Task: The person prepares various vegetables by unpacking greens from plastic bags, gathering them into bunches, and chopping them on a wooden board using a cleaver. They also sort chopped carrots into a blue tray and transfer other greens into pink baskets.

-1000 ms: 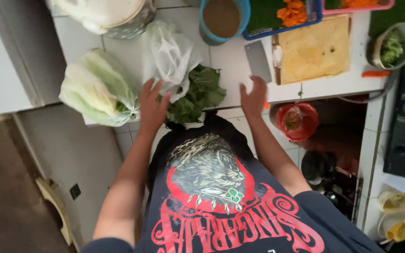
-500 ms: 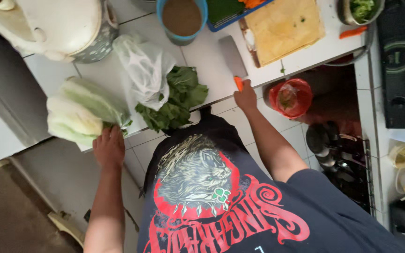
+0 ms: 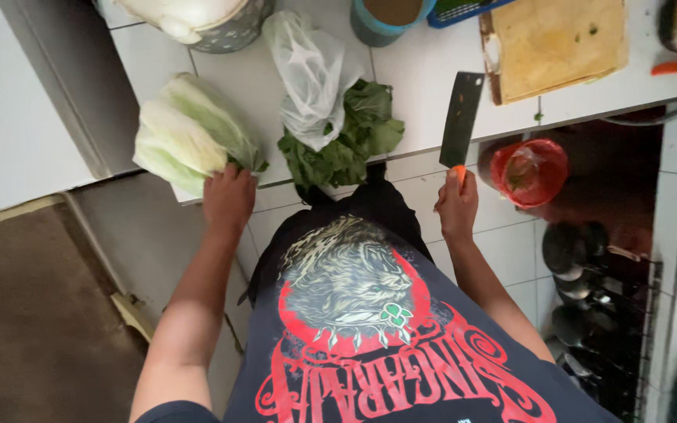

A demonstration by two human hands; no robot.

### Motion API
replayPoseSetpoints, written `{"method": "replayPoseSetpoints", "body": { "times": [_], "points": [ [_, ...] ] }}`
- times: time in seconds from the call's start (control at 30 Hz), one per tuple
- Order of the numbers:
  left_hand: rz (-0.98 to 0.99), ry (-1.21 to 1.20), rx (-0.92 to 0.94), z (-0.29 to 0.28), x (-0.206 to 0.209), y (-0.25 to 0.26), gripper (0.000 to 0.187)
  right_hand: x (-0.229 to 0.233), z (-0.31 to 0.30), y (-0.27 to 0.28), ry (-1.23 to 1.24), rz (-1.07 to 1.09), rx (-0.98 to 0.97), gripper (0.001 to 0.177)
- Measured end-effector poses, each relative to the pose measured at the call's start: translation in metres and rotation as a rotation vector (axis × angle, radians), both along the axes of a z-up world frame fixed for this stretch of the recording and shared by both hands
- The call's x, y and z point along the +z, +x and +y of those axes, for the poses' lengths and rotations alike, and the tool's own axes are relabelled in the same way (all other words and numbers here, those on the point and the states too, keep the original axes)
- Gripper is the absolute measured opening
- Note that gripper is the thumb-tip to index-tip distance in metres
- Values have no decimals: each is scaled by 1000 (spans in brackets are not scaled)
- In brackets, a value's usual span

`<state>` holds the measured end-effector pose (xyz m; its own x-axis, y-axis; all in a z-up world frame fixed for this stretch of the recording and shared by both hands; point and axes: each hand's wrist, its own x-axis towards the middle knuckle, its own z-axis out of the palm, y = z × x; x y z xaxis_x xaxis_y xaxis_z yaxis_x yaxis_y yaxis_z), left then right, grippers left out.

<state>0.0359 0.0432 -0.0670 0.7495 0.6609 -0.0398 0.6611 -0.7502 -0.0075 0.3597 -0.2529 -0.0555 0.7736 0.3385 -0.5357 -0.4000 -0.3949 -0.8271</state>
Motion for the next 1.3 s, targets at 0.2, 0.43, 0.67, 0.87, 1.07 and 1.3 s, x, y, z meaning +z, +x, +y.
{"method": "replayPoseSetpoints", "body": {
  "times": [0.2,0.43,0.67,0.87,1.07,1.3],
  "points": [
    [-251,-382,223,8,27,6,15,24,26,-29,205,-132,258,22],
    [-557,-547,243,77,112,-2,12,52,91,-63,277,177,466,21],
    [-675,-682,187,72,136,7,11,44,152,-90,258,275,719,27],
    [-599,-621,236,52,148,11,10,38,175,-85,209,195,855,27],
    [-612,-509,139,38,152,6,6,56,186,-75,126,13,1041,30],
    [-548,-348,24,33,159,6,2,71,258,-101,240,151,1050,36]
  ]
}}
